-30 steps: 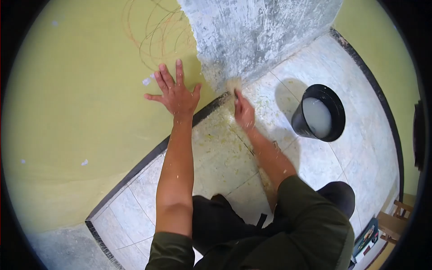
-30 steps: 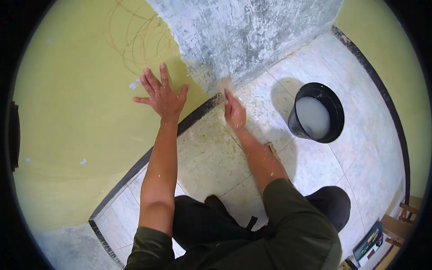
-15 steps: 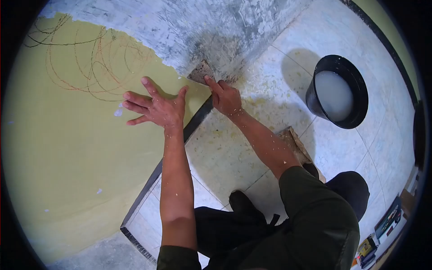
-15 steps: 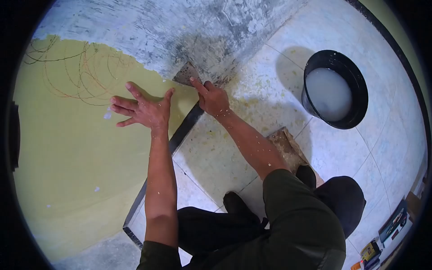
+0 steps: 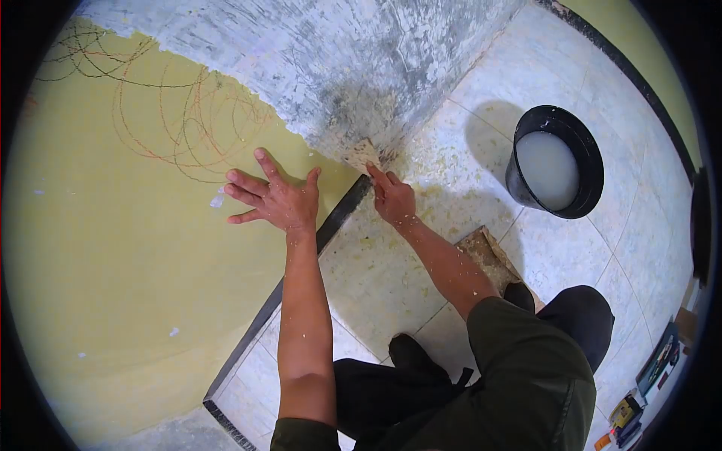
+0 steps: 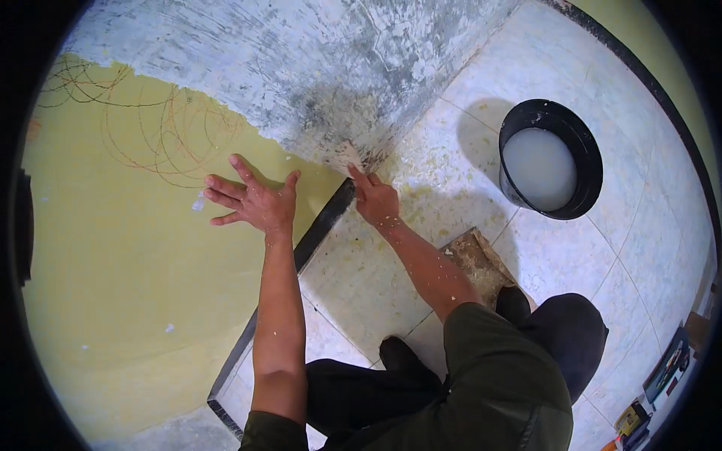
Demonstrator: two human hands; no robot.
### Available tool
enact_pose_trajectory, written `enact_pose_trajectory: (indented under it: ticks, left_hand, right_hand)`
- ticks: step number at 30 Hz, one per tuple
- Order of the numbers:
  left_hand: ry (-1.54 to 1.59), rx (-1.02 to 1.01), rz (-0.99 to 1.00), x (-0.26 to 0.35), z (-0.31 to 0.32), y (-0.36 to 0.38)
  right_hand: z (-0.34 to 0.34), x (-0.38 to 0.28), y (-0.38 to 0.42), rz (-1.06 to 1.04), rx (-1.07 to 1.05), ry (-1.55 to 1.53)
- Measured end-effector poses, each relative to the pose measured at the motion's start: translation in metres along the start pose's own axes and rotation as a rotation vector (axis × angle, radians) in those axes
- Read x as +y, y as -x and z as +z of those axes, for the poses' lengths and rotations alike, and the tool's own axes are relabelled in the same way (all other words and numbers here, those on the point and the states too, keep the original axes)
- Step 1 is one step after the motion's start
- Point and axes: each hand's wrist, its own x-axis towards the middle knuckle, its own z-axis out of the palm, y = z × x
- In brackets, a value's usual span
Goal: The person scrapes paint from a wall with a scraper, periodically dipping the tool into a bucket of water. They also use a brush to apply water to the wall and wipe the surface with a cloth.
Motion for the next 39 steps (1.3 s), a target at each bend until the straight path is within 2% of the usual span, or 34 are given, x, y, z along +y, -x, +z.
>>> enact_pose_trajectory:
  ticks: [4,8,12,20,24,26,28,30,32,35,39]
  left_hand:
    - [0.033,0.017,-0.009,-0.002,0.000,0.009]
    - [0.074,0.068,0.001,0.001,0.003,0.000]
    - [0.096,0.099,0.019,0.001,0.005,0.003]
    - [0.106,0.037,-0.035,0.005,0.004,0.002]
    - [0.118,0.028,-0.031,0.002,0.002,0.005]
    - [0.114,0.023,-0.041,0.002,0.002,-0.002]
    - [0.124,0.050,-0.016,0.003,0.003,0.003]
    - [0.124,0.021,-0.020,0.002,0.005,0.006]
    - [0.131,0.042,-0.016,0.002,0.002,0.006]
    - [0.128,0.040,-0.027,0.002,0.002,0.002]
    - [0.135,-0.003,-0.053,0.004,0.005,0.006]
  right_hand:
    - [-0.001,-0.028,-0.034,0.007,-0.017,-0.053]
    - [0.002,-0.003,0.011,0.043,-0.007,-0.008]
    - [0.005,-0.015,-0.020,-0.009,0.054,-0.061]
    - [-0.003,-0.003,-0.006,0.005,-0.084,0.028]
    - [-0.003,-0.003,0.000,-0.058,-0.062,0.053]
    - [-0.003,0.007,0.015,0.037,-0.114,0.098]
    - [-0.005,-0.006,-0.002,0.042,-0.142,0.070]
    - [-0.005,-0.029,-0.024,-0.036,-0.017,0.048]
    - [-0.006,-0.028,-0.018,-0.051,0.006,-0.015]
    - [-0.006,-0.010,0.004,-0.052,-0.001,0.085]
    - [-0.018,-0.012,0.005,0.026,-0.130,0.120]
